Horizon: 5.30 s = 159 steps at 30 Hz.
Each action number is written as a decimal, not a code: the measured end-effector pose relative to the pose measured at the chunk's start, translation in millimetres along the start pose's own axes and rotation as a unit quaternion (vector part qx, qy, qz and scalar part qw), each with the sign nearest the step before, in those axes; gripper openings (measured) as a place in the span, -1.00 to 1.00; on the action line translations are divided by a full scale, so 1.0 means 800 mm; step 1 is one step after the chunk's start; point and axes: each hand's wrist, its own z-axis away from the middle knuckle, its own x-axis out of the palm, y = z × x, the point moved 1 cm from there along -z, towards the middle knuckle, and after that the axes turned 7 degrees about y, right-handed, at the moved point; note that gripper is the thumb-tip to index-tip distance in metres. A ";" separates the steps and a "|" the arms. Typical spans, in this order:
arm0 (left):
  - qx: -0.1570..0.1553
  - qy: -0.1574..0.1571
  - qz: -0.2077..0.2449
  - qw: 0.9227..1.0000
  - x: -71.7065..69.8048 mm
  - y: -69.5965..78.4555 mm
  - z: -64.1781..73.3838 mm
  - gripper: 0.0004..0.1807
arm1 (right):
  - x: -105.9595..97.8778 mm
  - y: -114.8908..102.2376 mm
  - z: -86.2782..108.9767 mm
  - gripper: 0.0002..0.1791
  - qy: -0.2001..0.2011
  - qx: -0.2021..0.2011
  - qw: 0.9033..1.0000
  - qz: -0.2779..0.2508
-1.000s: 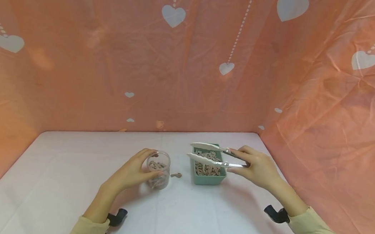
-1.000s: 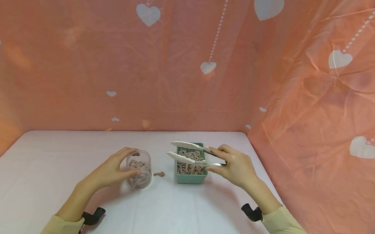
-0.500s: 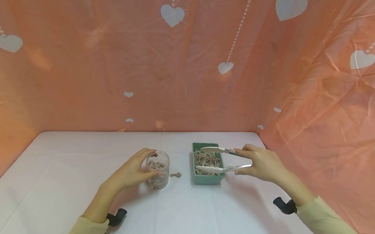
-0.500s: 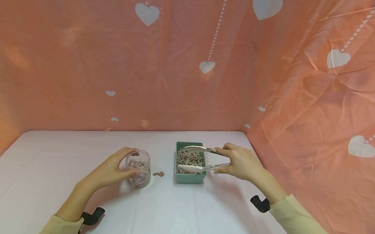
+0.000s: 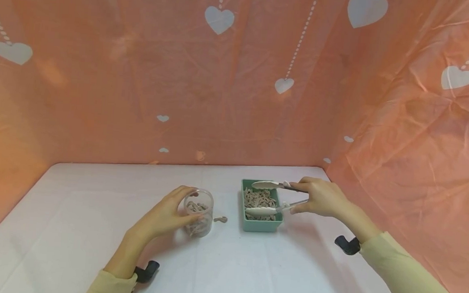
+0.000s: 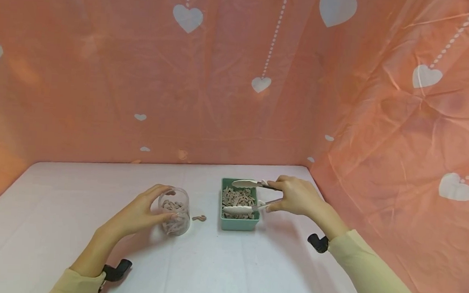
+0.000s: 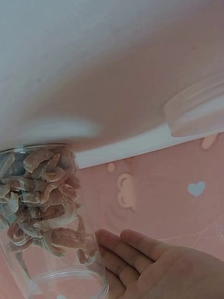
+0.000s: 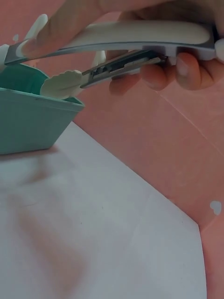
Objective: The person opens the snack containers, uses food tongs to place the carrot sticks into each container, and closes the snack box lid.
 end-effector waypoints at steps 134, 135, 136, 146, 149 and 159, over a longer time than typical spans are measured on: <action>-0.027 -0.012 -0.005 1.000 0.000 0.011 0.004 -0.13 | -0.015 0.027 -0.021 -0.45 0.033 -0.096 0.994 -0.029; -0.026 -0.011 -0.005 1.000 0.000 0.011 0.004 -0.14 | -0.016 0.028 -0.020 -0.45 0.034 -0.093 0.995 -0.031; -0.026 -0.011 -0.005 1.000 0.000 0.011 0.004 -0.14 | -0.016 0.028 -0.019 -0.44 0.037 -0.090 0.995 -0.033; -0.029 -0.012 -0.008 0.999 -0.001 0.011 0.005 -0.13 | -0.018 0.031 -0.010 -0.43 0.056 -0.075 0.994 -0.057; -0.028 -0.013 -0.006 1.000 -0.001 0.010 0.005 -0.13 | -0.018 0.031 -0.008 -0.44 0.059 -0.075 0.994 -0.060; -0.028 -0.013 -0.005 1.000 0.000 0.010 0.005 -0.13 | -0.019 0.031 -0.004 -0.44 0.063 -0.077 0.993 -0.064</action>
